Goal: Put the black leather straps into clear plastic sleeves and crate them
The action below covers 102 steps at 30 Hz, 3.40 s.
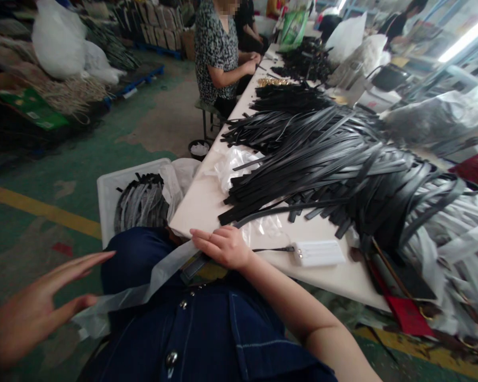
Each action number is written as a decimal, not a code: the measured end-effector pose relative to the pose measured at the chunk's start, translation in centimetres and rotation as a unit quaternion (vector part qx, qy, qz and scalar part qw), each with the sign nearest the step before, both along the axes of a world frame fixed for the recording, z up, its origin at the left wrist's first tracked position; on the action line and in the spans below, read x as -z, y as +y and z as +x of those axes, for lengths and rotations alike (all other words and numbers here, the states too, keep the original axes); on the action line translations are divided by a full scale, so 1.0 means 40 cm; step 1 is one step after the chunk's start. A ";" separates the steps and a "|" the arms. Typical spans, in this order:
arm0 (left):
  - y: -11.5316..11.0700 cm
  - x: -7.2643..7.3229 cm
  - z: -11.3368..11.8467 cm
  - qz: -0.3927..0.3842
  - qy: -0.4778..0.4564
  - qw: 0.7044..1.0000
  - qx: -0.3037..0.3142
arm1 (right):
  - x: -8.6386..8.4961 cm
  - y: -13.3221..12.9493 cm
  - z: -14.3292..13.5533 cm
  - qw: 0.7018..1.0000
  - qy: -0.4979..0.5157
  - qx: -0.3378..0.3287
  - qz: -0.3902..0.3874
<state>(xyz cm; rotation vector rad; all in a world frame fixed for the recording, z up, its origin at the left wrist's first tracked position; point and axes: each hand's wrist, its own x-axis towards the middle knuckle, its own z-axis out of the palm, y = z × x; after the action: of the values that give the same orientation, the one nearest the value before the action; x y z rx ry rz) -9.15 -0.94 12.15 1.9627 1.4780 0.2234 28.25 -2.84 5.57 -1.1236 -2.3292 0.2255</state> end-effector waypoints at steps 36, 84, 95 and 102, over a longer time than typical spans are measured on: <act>0.050 0.073 0.453 0.026 -0.190 0.978 0.086 | -0.092 -0.004 -0.020 0.871 0.279 0.143 -0.379; 0.030 0.079 0.461 0.038 -0.241 0.967 -0.066 | -0.130 -0.040 -0.039 0.915 0.174 0.140 -0.336; 0.028 0.055 0.433 -0.130 -0.173 0.974 0.067 | -0.131 -0.022 0.049 0.935 0.001 -0.049 -0.352; 0.036 0.045 0.431 -0.133 -0.120 0.978 0.105 | -0.117 -0.006 0.059 0.941 -0.109 0.030 -0.320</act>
<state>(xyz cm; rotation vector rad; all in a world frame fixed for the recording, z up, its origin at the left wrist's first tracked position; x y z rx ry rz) 8.07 0.49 10.34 1.7876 1.0783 0.1537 30.62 -3.08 10.25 -1.5855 -2.4779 0.9291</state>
